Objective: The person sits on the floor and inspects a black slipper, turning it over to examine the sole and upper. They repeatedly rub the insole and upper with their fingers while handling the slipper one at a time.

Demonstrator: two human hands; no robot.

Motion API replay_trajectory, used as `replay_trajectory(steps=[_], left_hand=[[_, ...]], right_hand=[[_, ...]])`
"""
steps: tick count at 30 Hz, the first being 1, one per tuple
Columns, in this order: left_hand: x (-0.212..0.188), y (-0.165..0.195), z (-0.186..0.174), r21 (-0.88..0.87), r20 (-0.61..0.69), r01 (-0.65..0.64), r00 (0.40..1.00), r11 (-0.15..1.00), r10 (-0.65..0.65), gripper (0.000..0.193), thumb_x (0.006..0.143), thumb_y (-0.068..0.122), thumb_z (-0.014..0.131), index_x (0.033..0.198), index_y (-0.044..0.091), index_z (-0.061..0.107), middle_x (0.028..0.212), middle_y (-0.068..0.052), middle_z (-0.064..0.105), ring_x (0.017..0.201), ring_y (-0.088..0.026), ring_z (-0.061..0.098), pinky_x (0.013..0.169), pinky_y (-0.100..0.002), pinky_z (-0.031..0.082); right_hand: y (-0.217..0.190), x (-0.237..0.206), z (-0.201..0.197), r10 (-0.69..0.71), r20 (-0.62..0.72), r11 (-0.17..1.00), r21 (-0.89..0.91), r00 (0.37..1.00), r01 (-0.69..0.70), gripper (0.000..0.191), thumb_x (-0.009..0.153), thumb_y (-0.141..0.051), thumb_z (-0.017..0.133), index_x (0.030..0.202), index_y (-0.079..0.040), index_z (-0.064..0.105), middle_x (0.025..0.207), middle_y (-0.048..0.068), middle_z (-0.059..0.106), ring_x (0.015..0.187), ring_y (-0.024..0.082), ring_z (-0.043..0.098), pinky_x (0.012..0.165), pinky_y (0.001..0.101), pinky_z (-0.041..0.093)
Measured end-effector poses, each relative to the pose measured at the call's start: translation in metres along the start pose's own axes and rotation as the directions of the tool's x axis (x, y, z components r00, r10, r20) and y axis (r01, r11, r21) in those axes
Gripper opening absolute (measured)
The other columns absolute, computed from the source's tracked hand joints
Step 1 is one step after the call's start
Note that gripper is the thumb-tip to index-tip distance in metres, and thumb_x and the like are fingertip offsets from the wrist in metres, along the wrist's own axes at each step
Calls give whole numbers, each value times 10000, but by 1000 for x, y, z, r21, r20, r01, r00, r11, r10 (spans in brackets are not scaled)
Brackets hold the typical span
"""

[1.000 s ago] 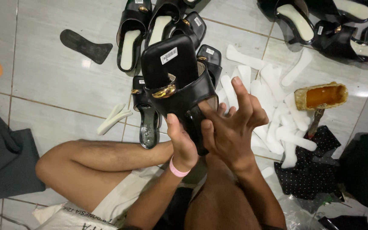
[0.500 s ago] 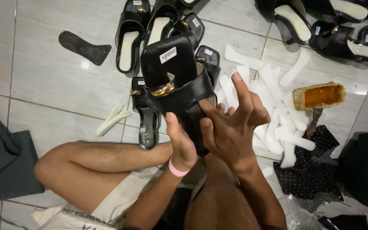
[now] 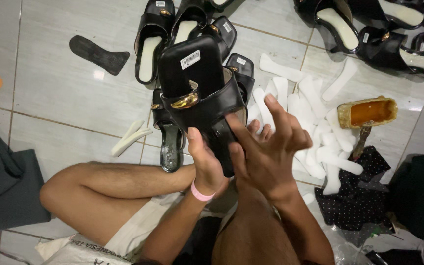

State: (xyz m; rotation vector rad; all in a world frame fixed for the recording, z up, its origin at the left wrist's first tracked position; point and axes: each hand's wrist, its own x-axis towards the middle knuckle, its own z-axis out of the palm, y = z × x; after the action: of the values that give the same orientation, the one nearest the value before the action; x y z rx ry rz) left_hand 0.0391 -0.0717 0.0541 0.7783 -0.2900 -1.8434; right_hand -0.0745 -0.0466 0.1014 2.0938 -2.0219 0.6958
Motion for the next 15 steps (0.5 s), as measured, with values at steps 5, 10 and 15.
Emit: replay_trajectory(steps=[5,10,15], left_hand=[[2,4,0,-90,-35,68,997,994,-71,688,1043,571,281,1431,33,463,1322,-84,607,1205,-229,597,1065,-408,476],[7,5,-2,92,-23,-53,998,994,55,636,1100,545,299,1400,14,481,1216,-131,635,1021,-266,621,934,-424,507],[7,6,0,145,25,-90,996,985,87,652,1120,535,291,1394,-19,497,1219,-130,642,1054,-243,623,955,-387,502]], right_hand=[[3,2,3,-17,-23,999,-30,1000,16,328,1088,-405,516,1245,-319,790,1550,83,384,1297,259,328,1106,416,219],[7,-21,-19,-56,50,995,-75,997,60,361,1051,-474,539,1269,-333,789,1479,50,406,1289,259,319,1086,413,219],[8,-22,-17,-12,-22,998,61,1000,13,342,1034,-379,558,1260,-287,798,1491,83,411,1285,276,305,1111,401,250]])
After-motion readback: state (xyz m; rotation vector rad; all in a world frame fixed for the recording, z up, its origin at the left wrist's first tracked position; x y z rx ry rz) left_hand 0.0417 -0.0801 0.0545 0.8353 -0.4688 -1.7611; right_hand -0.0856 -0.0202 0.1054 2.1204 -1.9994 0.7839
